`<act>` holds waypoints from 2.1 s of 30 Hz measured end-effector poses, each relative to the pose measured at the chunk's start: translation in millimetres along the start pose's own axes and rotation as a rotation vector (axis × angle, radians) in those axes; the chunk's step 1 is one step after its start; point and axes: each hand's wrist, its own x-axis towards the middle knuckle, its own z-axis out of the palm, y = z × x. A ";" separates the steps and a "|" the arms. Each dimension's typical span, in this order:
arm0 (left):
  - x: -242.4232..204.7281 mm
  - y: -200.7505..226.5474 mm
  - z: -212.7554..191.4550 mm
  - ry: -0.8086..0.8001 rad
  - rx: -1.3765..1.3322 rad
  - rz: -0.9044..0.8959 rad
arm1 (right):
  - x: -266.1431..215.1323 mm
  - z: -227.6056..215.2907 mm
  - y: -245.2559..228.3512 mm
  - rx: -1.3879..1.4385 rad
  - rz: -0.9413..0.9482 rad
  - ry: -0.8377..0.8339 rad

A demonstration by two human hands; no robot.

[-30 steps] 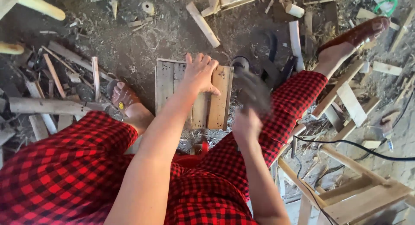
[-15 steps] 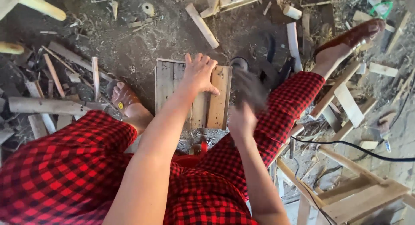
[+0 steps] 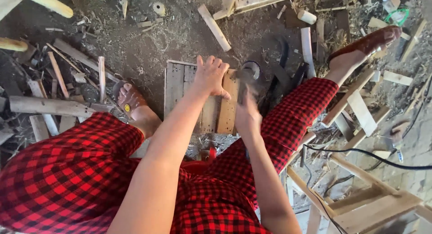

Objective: The person sits on the floor of a woodworking workshop assembling a small wooden stool. They position wooden legs against the stool frame, hammer the legs to secure them, flip the stool over, and continue hammering and fitting pieces together.

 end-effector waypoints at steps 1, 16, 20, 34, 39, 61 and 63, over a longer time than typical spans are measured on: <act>-1.7 0.0 1.8 -0.018 0.016 -0.002 | 6.4 3.7 -16.0 -0.126 -0.038 -0.120; 0.3 2.1 -3.7 0.026 0.043 0.033 | 13.3 1.8 -24.2 -0.213 -0.189 -0.069; -2.4 4.1 -5.3 0.008 -0.025 0.010 | -7.5 -15.0 -4.2 -0.323 -0.395 0.251; 24.0 16.0 -22.8 -0.250 -0.101 -0.131 | -36.9 -37.4 7.7 0.465 0.506 -0.091; 62.7 2.7 38.3 -0.437 -0.087 -0.128 | -74.1 -8.4 93.8 -0.107 0.527 -0.354; -239.0 51.1 -9.1 0.132 0.155 0.293 | -23.0 -3.8 -58.2 1.197 0.342 -0.610; -242.3 44.8 -6.2 0.215 0.134 0.371 | -26.8 1.5 -51.0 1.120 0.328 -0.585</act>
